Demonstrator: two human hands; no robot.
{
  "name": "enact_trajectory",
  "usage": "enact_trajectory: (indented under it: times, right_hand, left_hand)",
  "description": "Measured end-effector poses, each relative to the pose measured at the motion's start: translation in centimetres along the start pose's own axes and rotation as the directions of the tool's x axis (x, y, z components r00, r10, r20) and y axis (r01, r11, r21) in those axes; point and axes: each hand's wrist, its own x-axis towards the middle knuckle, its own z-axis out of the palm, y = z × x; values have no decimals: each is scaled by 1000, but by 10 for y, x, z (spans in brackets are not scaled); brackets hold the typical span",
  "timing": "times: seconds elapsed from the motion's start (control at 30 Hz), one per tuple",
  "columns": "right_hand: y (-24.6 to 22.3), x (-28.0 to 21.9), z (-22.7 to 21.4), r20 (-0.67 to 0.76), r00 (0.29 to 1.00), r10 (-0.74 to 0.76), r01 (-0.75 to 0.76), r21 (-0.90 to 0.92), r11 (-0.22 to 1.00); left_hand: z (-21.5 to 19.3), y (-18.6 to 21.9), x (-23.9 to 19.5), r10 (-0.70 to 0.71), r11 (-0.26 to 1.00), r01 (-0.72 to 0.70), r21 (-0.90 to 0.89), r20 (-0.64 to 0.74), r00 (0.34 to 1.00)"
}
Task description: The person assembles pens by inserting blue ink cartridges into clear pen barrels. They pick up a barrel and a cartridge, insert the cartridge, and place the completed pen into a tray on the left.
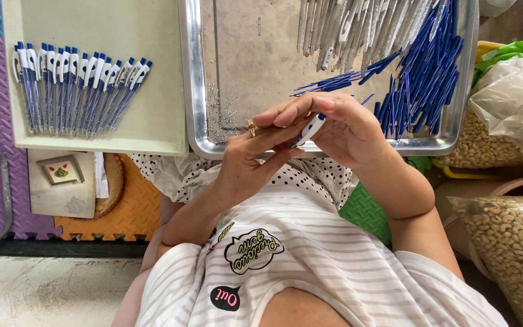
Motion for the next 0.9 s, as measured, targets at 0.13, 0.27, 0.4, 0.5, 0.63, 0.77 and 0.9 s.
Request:
enact_trajectory:
  times: [0.13, 0.27, 0.4, 0.5, 0.63, 0.77, 0.9]
  right_hand:
    - [25, 3, -10, -63, 991, -119, 121, 21, 992]
    - [23, 4, -10, -70, 990, -126, 126, 2, 992]
    - [1, 9, 31, -235, 944, -229, 125, -387, 914]
    - [6, 3, 24, -65, 941, -332, 198, -691, 695]
    - [10, 0, 20, -28, 918, -397, 217, -800, 559]
    - [13, 1, 21, -27, 909, -416, 227, -805, 548]
    - [16, 2, 19, -35, 902, -430, 238, -791, 564]
  left_hand:
    - [7, 9, 16, 40, 978, -70, -195, -153, 987]
    - [9, 9, 12, -24, 970, -9, -243, -130, 991]
    - [10, 9, 15, -92, 952, 58, -300, -101, 991]
    - [0, 21, 23, -98, 959, 71, -273, -89, 991]
    - [0, 23, 24, -60, 967, 33, -252, -102, 993]
    - [1, 19, 20, -61, 968, 33, -248, -103, 993]
    - [0, 13, 19, -59, 966, 29, -259, -111, 992]
